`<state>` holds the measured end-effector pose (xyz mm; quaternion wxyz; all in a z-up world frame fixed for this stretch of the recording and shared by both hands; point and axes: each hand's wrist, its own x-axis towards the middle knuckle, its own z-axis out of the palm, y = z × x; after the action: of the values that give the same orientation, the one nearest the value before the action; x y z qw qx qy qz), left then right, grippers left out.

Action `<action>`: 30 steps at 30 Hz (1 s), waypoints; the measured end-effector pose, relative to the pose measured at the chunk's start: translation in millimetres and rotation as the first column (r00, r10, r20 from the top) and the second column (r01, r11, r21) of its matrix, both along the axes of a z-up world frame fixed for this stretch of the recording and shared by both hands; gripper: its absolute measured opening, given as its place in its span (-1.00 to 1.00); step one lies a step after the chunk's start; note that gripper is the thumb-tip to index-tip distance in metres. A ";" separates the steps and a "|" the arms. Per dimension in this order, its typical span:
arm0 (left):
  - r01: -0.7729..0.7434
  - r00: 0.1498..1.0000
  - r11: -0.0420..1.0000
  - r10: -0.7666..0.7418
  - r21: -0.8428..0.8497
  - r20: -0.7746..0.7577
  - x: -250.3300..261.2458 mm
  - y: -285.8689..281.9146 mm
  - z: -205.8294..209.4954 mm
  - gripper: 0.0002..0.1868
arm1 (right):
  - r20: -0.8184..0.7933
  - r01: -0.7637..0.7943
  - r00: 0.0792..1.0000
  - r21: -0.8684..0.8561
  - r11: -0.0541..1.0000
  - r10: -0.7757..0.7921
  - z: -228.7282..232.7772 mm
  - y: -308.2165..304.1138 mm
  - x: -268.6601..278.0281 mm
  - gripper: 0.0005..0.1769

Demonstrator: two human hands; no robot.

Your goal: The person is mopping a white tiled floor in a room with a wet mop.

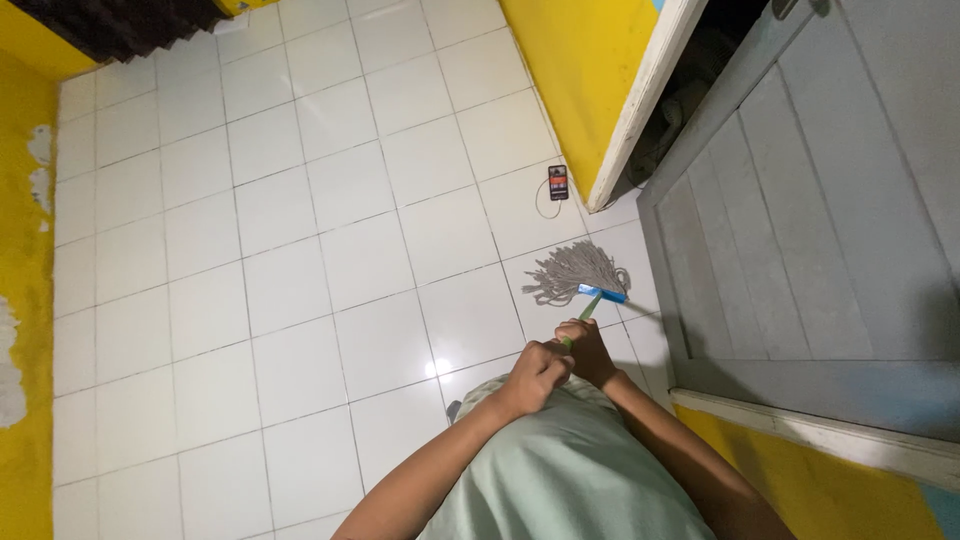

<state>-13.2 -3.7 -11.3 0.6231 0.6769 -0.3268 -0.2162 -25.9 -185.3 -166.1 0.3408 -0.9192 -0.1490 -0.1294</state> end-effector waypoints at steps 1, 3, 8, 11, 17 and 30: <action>-0.003 1.000 1.000 0.003 0.007 -0.002 -0.3 0.5 1.9 -0.61 | -0.002 -0.003 1.000 0.007 1.000 0.003 0.4 1.0 0.1 -0.61; -0.005 0.999 1.000 0.007 -0.024 0.053 -0.7 1.8 4.0 -0.65 | -0.012 -0.019 1.000 0.024 1.000 0.019 0.5 2.8 0.1 -0.62; -0.045 0.999 0.999 0.045 0.013 -0.013 -3.0 4.7 11.6 -0.65 | 0.112 -0.075 0.991 0.069 0.995 0.067 -22.3 -2.2 0.8 -0.77; -0.077 0.996 0.997 0.078 0.010 -0.049 -5.5 7.9 11.1 -0.64 | -0.026 -0.082 0.996 0.050 0.995 0.083 -16.5 0.5 2.6 -0.73; -0.157 0.981 0.987 0.151 -0.041 -0.124 -13.7 23.5 3.5 -0.60 | -0.146 -0.146 0.977 0.071 0.987 0.155 -2.7 13.8 5.0 -0.66; -0.245 0.953 0.968 0.229 -0.061 -0.200 -29.3 38.0 -6.1 -0.55 | -0.260 -0.130 0.949 0.185 0.974 0.176 13.7 29.1 1.2 -0.62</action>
<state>-42.5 34.2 -17.4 0.7014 0.6601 -0.1905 -0.1899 -24.7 -156.2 -152.4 0.4424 -0.8823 -0.1600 0.0145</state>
